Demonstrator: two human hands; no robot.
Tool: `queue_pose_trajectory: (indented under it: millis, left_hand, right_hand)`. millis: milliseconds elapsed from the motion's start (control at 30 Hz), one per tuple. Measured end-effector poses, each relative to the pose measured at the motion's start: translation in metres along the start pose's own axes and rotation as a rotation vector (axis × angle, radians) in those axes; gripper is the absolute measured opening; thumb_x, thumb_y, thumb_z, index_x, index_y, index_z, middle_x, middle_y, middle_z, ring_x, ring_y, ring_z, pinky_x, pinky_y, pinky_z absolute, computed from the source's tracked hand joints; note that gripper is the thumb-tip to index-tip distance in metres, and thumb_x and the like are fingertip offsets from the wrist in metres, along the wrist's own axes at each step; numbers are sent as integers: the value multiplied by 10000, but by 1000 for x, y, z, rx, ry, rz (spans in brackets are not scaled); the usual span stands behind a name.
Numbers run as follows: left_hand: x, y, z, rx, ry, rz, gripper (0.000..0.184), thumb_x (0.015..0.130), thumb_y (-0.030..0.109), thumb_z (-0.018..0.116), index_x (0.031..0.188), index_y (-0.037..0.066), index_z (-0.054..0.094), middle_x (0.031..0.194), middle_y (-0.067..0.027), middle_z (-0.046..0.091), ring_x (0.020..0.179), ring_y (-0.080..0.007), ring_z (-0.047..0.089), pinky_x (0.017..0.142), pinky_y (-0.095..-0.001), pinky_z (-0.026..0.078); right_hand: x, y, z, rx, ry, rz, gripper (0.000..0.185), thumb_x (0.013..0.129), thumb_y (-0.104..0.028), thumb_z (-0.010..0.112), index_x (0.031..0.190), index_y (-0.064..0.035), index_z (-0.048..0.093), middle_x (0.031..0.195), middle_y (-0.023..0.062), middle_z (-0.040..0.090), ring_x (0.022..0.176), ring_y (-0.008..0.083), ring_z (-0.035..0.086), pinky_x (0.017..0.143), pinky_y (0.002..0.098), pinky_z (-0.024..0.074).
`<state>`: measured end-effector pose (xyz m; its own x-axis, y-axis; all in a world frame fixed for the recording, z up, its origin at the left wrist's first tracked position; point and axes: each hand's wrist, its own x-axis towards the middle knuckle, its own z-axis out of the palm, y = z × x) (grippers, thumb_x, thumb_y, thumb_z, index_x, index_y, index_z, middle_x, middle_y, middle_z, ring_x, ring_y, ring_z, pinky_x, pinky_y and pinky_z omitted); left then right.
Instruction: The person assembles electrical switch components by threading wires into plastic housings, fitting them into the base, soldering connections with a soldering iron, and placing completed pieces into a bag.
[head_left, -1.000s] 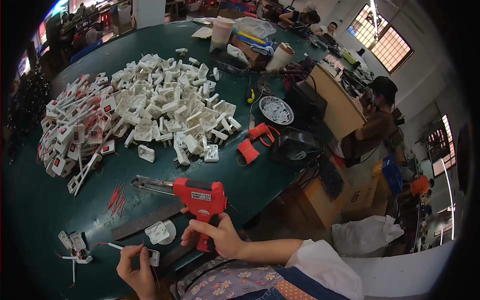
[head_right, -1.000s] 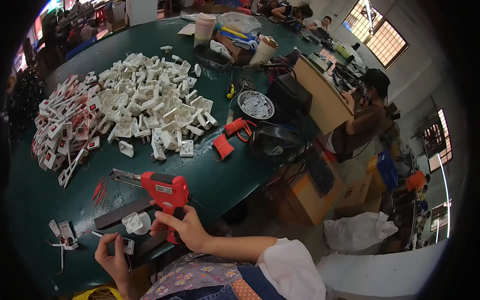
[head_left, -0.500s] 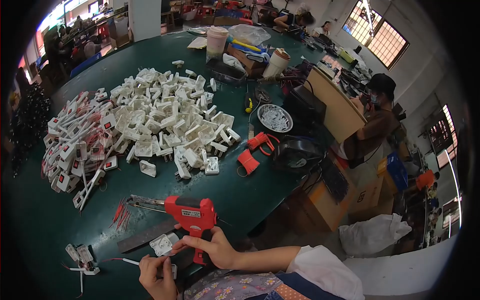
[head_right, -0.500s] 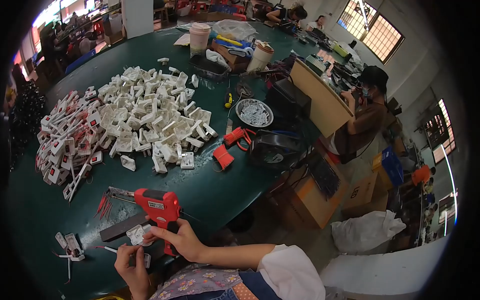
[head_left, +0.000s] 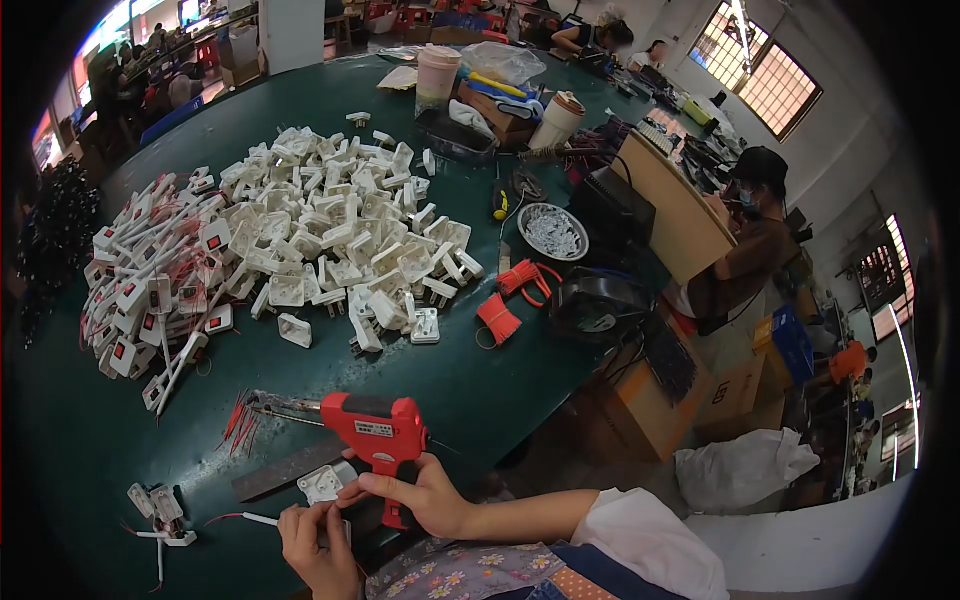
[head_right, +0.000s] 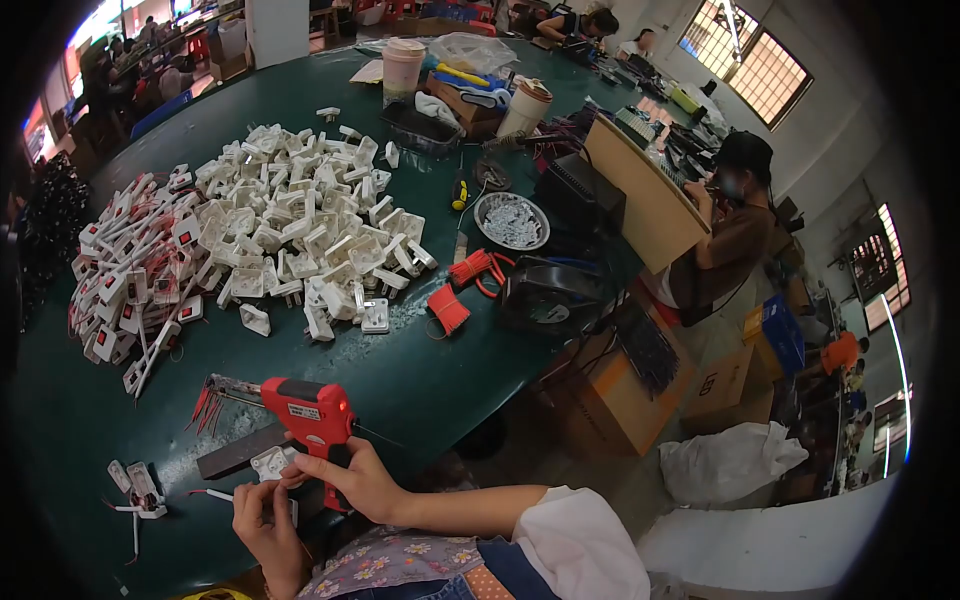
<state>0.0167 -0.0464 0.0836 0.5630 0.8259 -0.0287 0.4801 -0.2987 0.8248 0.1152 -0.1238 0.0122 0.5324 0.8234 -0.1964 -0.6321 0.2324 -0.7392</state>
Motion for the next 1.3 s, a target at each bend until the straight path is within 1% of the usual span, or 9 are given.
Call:
queue_pose_trajectory:
  millis: [533, 633, 700, 833, 967, 1000, 1100, 1233, 1300]
  left_hand:
    - [0, -12, -1, 12, -12, 36, 61, 778, -38, 636, 817, -43, 590, 783, -112, 513, 714, -239, 515, 619, -305, 402]
    - [2, -33, 3, 35, 59, 48, 72, 767, -40, 644, 814, -31, 590, 911, -123, 554, 838, -257, 552, 708, -311, 438]
    - [9, -67, 5, 149, 130, 407, 68, 771, -40, 634, 804, -22, 576, 1063, -139, 568, 1000, -296, 557, 835, -342, 445]
    - [11, -67, 0, 37, -52, 298, 60, 788, -41, 607, 817, -18, 560, 1106, -148, 589, 1098, -326, 541, 923, -381, 418]
    - [8, -68, 1, 50, -37, 328, 68, 797, -51, 588, 836, -21, 541, 1060, -147, 619, 1136, -332, 526, 935, -402, 410]
    - [8, -68, 1, 27, -26, 308, 71, 799, -53, 587, 842, -22, 539, 1054, -148, 626, 1153, -334, 518, 945, -406, 403]
    - [7, -67, -2, 111, -42, 358, 79, 804, -42, 592, 878, -20, 572, 1074, -147, 624, 1179, -332, 505, 959, -407, 392]
    - [4, -56, -6, 226, -22, 443, 117, 810, -37, 581, 921, -13, 609, 1103, -144, 613, 1185, -320, 498, 969, -400, 380]
    - [6, -9, -20, -25, -18, 359, 145, 799, -51, 565, 924, -1, 621, 1107, -140, 576, 1129, -296, 499, 957, -388, 377]
  right_hand:
    - [-5, -4, 4, 26, -9, -13, 363, 927, -114, 570, 1231, 63, 480, 981, 157, 666, 935, 207, 660, 859, 298, 507]
    - [-8, -11, 0, -19, -16, 0, 387, 934, -94, 532, 1265, 74, 423, 1006, 211, 650, 975, 265, 650, 905, 366, 499]
    - [-11, -18, -3, -53, -38, -45, 425, 941, -105, 517, 1300, 72, 375, 1048, 237, 631, 1009, 295, 633, 926, 390, 485]
    - [-21, -35, -12, -37, -8, -59, 467, 959, -156, 496, 1347, 38, 323, 1087, 262, 607, 1021, 334, 625, 923, 426, 479]
    - [-26, -33, -28, -162, 48, -131, 454, 960, -195, 493, 1328, 39, 366, 998, 239, 633, 707, 256, 662, 627, 332, 539]
    - [-25, -32, -27, -119, 46, -135, 431, 949, -181, 499, 1306, 42, 404, 804, 194, 642, 500, 175, 572, 465, 259, 447]
    - [-24, -33, -20, -8, 107, -79, 405, 931, -159, 508, 1271, 51, 445, 625, 140, 593, 419, 136, 493, 414, 230, 370]
    - [-18, -30, -15, -102, 173, -56, 375, 917, -146, 510, 1231, 58, 483, 552, 100, 549, 408, 126, 473, 379, 237, 342]
    - [-15, -26, -20, -143, 180, -88, 361, 911, -147, 519, 1208, 59, 499, 536, 94, 543, 394, 124, 458, 376, 234, 337]
